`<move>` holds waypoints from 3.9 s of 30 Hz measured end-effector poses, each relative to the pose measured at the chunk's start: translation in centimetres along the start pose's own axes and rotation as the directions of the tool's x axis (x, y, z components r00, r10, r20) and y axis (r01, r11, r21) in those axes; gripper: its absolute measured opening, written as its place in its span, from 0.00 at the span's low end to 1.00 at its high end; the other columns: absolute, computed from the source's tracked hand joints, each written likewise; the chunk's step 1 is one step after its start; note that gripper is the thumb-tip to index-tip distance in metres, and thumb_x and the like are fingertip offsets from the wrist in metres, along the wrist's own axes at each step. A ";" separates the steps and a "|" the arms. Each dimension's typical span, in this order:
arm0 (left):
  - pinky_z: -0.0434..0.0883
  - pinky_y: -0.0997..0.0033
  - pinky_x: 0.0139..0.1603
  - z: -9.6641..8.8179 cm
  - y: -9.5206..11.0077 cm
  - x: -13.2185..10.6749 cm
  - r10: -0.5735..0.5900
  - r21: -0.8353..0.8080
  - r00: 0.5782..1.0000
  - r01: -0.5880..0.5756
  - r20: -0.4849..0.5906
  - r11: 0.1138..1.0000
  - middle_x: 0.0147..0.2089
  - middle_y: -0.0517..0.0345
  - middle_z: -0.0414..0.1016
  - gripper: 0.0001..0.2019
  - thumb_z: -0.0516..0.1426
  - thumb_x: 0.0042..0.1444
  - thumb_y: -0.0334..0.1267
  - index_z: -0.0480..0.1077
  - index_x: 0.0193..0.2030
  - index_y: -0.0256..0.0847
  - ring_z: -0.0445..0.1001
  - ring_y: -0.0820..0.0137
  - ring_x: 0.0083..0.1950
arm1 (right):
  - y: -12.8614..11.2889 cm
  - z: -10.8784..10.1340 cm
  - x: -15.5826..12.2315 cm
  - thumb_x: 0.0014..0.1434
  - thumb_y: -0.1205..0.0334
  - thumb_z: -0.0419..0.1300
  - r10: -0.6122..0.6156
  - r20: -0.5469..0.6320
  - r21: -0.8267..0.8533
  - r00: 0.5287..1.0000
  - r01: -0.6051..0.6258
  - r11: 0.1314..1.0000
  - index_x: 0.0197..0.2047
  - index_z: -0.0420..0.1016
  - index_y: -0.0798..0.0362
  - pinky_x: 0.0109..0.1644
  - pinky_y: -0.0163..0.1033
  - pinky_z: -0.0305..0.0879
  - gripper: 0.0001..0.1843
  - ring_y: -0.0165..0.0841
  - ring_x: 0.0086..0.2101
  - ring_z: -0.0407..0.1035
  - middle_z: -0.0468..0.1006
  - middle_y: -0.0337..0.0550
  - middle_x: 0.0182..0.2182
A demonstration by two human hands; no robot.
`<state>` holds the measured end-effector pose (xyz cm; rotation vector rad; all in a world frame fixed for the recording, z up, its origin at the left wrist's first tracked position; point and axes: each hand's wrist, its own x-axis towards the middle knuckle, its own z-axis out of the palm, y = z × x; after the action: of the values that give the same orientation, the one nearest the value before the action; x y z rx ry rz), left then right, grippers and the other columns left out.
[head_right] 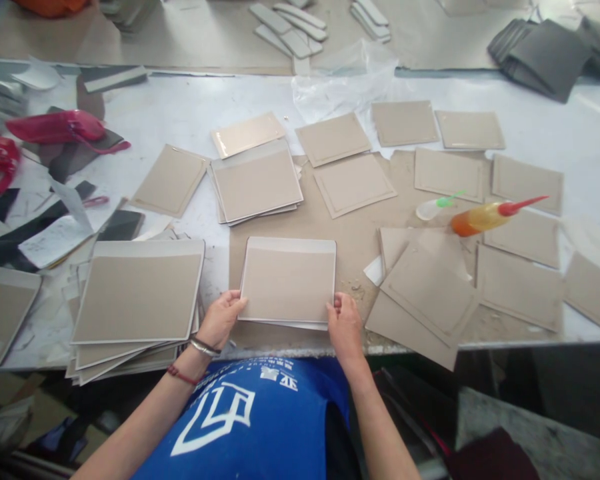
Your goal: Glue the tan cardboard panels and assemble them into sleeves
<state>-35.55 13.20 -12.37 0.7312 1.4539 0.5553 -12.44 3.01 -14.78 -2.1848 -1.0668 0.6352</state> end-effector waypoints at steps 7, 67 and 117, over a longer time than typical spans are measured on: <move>0.65 0.72 0.35 0.0 0.1 -0.1 0.010 -0.001 1.000 -0.010 0.003 1.000 0.26 0.59 0.74 0.20 0.61 0.36 0.44 0.65 0.36 0.35 0.72 0.70 0.31 | 0.0 0.0 0.0 0.54 0.56 0.52 0.011 -0.004 0.014 1.000 -0.011 1.000 0.39 0.67 0.54 0.38 0.44 0.66 0.12 0.36 0.30 0.65 0.68 0.46 0.32; 0.69 0.67 0.38 0.7 0.4 -0.2 -0.036 -0.114 0.999 0.038 0.013 0.993 0.28 0.57 0.75 0.22 0.64 0.34 0.44 0.64 0.35 0.36 0.73 0.69 0.30 | -6.9 6.0 3.6 0.58 0.55 0.52 -0.633 0.286 -0.214 0.719 0.692 0.689 0.61 0.54 0.54 0.62 0.59 0.38 0.29 0.46 0.61 0.39 0.52 0.54 0.61; 0.71 0.74 0.38 -12.8 7.8 -7.7 0.038 -0.070 0.868 -0.084 -0.495 0.994 0.37 0.60 0.74 0.19 0.59 0.41 0.34 0.66 0.44 0.41 0.73 0.69 0.38 | -15.4 2.4 -2.2 0.60 0.52 0.49 -0.251 0.448 0.506 0.858 -0.012 0.862 0.50 0.66 0.52 0.41 0.38 0.63 0.18 0.33 0.36 0.68 0.75 0.43 0.35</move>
<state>-48.04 14.19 -1.03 0.5869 1.8683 0.8995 -23.24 9.42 -5.25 -1.5165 -1.1271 1.3102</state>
